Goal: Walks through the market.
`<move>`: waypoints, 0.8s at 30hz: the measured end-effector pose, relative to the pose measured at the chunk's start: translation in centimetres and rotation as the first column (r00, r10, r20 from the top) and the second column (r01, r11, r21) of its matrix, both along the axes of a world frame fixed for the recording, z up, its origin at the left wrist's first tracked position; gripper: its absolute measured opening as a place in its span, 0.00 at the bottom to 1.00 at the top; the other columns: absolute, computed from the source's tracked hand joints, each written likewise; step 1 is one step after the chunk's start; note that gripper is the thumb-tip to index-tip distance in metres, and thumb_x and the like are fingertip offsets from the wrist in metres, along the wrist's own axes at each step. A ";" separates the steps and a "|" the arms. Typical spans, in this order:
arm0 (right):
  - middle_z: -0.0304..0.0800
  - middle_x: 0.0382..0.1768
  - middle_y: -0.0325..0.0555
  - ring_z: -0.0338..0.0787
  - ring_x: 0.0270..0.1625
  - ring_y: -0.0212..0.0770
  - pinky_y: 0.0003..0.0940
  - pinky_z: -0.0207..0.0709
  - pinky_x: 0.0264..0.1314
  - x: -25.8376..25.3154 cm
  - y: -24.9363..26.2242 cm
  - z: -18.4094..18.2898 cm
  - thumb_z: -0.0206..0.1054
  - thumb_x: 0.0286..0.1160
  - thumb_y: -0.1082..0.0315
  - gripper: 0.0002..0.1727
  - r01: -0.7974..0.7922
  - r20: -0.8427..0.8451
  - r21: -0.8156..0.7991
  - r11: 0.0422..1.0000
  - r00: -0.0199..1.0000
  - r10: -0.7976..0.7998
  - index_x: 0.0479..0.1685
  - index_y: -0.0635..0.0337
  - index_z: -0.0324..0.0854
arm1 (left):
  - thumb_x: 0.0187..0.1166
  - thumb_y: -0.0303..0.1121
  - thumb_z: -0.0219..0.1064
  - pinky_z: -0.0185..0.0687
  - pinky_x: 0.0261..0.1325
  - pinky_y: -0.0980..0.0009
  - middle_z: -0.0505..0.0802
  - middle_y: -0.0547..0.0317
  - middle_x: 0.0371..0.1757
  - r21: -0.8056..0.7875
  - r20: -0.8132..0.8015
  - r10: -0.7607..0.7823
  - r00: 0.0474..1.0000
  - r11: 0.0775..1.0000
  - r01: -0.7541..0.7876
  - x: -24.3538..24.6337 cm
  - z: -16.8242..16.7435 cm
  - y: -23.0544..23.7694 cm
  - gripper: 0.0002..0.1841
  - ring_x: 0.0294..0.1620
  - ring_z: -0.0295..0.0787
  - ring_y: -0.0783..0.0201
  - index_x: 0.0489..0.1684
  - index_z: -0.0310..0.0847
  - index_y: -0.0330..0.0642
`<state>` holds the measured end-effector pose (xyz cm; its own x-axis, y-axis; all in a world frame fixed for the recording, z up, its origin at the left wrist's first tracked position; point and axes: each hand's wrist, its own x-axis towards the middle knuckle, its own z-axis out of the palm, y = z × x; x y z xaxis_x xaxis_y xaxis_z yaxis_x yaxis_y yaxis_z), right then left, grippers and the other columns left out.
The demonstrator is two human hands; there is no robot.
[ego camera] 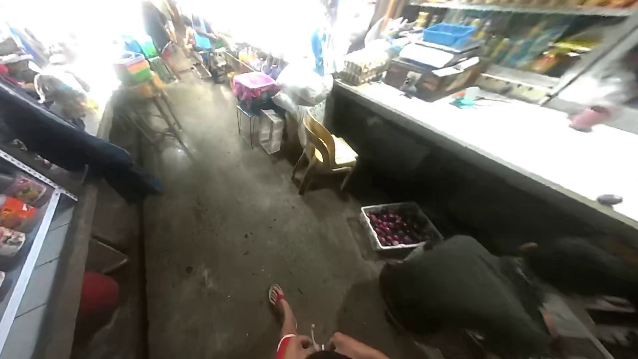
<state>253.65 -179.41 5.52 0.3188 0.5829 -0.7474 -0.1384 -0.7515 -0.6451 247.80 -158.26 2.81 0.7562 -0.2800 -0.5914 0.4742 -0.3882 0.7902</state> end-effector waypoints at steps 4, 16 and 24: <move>0.92 0.50 0.56 0.90 0.54 0.41 0.41 0.81 0.68 12.1 5.6 3.6 0.65 0.85 0.68 0.13 0.229 0.074 0.336 0.913 0.961 -0.268 0.55 0.71 0.86 | 0.90 0.34 0.57 0.88 0.50 0.60 0.94 0.52 0.38 -0.312 -0.184 0.333 0.925 0.872 -0.376 13.7 5.4 5.4 0.15 0.39 0.90 0.62 0.48 0.86 0.31; 0.93 0.48 0.44 0.90 0.52 0.31 0.31 0.83 0.62 42.1 20.7 10.6 0.61 0.89 0.63 0.15 0.030 0.064 0.594 0.804 0.994 -0.085 0.54 0.64 0.88 | 0.94 0.42 0.51 0.84 0.31 0.70 0.77 0.68 0.21 -0.312 -0.594 0.621 0.511 0.407 -0.858 43.1 7.2 22.0 0.14 0.20 0.77 0.70 0.42 0.78 0.48; 0.88 0.49 0.51 0.87 0.56 0.40 0.36 0.80 0.65 65.3 30.3 14.3 0.58 0.90 0.64 0.14 -0.365 0.245 0.649 0.667 0.931 0.271 0.52 0.65 0.85 | 0.95 0.37 0.49 0.67 0.16 0.79 0.71 0.70 0.15 -0.285 -0.548 0.770 0.325 0.194 -0.939 65.3 11.0 32.5 0.14 0.12 0.66 0.74 0.39 0.75 0.44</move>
<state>318.93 -149.10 19.84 0.0748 0.9939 -0.0812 0.1377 -0.0909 -0.9863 313.06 -125.74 13.83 0.5760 0.1691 -0.7998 0.4291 0.7702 0.4719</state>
